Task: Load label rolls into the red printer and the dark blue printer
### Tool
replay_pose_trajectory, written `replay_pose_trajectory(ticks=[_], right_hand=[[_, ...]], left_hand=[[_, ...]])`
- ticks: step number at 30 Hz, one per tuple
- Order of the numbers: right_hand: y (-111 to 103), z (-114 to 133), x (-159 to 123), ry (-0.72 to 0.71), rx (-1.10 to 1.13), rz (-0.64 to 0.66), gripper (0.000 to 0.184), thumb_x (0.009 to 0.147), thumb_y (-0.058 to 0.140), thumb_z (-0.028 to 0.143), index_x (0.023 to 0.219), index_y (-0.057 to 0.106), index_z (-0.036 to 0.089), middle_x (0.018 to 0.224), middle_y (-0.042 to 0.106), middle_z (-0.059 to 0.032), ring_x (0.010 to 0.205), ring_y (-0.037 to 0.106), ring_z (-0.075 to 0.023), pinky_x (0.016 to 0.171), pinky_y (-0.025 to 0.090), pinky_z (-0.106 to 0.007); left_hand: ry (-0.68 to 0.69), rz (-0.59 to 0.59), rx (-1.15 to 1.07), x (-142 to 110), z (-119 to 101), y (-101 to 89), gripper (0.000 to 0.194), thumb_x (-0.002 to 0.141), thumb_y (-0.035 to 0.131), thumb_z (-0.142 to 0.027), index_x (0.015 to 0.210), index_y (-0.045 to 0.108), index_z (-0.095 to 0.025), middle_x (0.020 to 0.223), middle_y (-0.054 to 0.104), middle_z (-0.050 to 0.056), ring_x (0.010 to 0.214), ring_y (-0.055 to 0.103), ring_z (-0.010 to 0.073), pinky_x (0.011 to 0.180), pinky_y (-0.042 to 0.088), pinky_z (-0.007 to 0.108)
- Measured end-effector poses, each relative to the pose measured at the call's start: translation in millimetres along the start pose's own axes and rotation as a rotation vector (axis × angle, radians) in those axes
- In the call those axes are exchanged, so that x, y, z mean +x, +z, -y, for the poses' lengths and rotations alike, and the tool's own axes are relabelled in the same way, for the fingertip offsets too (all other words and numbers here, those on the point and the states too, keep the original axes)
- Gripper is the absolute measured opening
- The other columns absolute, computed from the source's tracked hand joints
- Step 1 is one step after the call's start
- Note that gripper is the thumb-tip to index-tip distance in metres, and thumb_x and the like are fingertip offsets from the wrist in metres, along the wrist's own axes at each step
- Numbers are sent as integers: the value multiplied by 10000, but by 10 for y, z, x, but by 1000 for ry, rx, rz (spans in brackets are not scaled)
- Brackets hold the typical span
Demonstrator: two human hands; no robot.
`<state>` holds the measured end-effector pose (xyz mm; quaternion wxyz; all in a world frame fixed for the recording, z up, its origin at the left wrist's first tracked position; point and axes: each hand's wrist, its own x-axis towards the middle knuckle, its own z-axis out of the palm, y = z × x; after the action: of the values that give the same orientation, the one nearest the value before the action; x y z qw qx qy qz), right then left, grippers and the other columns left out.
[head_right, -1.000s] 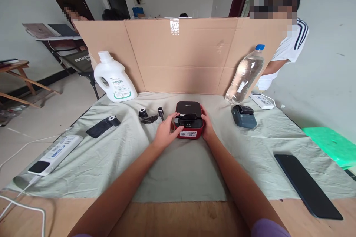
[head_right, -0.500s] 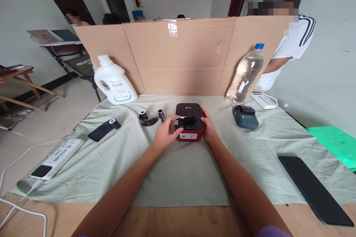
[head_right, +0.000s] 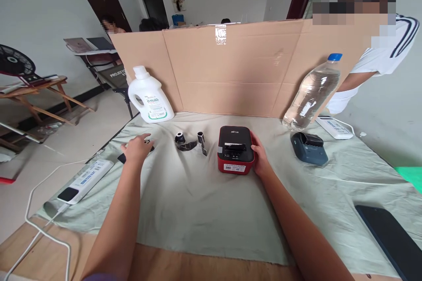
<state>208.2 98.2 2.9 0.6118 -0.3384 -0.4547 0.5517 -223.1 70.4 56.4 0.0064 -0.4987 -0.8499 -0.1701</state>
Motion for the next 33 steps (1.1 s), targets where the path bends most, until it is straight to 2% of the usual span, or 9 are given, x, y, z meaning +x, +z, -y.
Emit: replay_pose_trajectory(ticks=[4, 10, 14, 20, 22, 24, 27, 30, 33], right_hand=[[0, -7, -1, -14, -25, 10, 563, 744, 645, 425, 1300, 646, 340, 1474, 586, 19, 1448, 441, -315, 1243, 298, -509], [-19, -18, 3, -13, -39, 4, 563, 760, 639, 443, 1315, 631, 350, 1488, 572, 24, 1460, 428, -310, 1244, 303, -507], [-17, -15, 7, 2, -26, -13, 546, 744, 652, 434, 1283, 651, 347, 1482, 578, 22, 1459, 427, -317, 1244, 301, -509], [13, -20, 14, 7, -9, -34, 530, 724, 652, 411, 1247, 673, 329, 1458, 600, 14, 1439, 453, -322, 1227, 322, -518], [-9, -1, -24, 18, -37, -69, 509, 738, 660, 410, 1239, 677, 321, 1451, 606, 3, 1427, 466, -326, 1219, 325, -529], [-60, 38, -105, 23, -73, -92, 476, 756, 654, 408, 1221, 689, 313, 1418, 631, -11, 1408, 484, -336, 1212, 322, -548], [-144, 103, -291, -6, -151, 23, 512, 753, 655, 368, 1262, 678, 328, 1418, 629, -7, 1405, 479, -337, 1212, 318, -535], [-157, 106, -477, -53, -333, 161, 704, 709, 749, 318, 1393, 580, 337, 1484, 569, -21, 1376, 502, -345, 1186, 361, -527], [-75, 46, -599, -167, -600, 123, 836, 719, 797, 351, 1480, 463, 263, 1489, 542, -102, 1334, 530, -355, 1143, 404, -559]], left_hand=[[-24, 64, 18, 47, 92, 36, 416, 890, 550, -143, 1290, 654, -189, 1218, 709, 127, 1144, 633, 301, 1071, 371, 466], [-90, 214, 34, -3, 19, -213, 480, 820, 646, -285, 1298, 659, -242, 1237, 720, 115, 1139, 654, 295, 829, 485, 315], [-12, 243, 97, -241, -290, -346, 417, 788, 685, -384, 1181, 720, -247, 1208, 730, 128, 1094, 680, 330, 795, 513, 351], [43, 391, 229, -662, -762, -301, 379, 753, 748, -304, 1118, 732, -203, 1233, 710, 182, 1099, 687, 372, 820, 533, 398], [93, 374, 241, -785, -840, -324, 391, 729, 781, -324, 1100, 735, -209, 1197, 727, 182, 1128, 672, 389, 881, 521, 437], [191, 255, 151, -911, -934, -347, 379, 763, 758, -397, 1100, 733, -226, 1140, 750, 166, 1146, 663, 385, 940, 500, 472], [359, 176, -270, -1107, -1199, -257, 412, 905, 576, -531, 1174, 714, -251, 1184, 752, 121, 1124, 686, 321, 939, 519, 423], [436, 389, -681, -1269, -1574, 21, 535, 957, 445, -611, 1274, 682, -252, 1297, 714, 89, 1179, 674, 287, 959, 526, 374], [369, 503, -831, -1356, -1852, 293, 540, 974, 442, -511, 1418, 589, -240, 1318, 704, 81, 1244, 638, 288, 1039, 482, 395]])
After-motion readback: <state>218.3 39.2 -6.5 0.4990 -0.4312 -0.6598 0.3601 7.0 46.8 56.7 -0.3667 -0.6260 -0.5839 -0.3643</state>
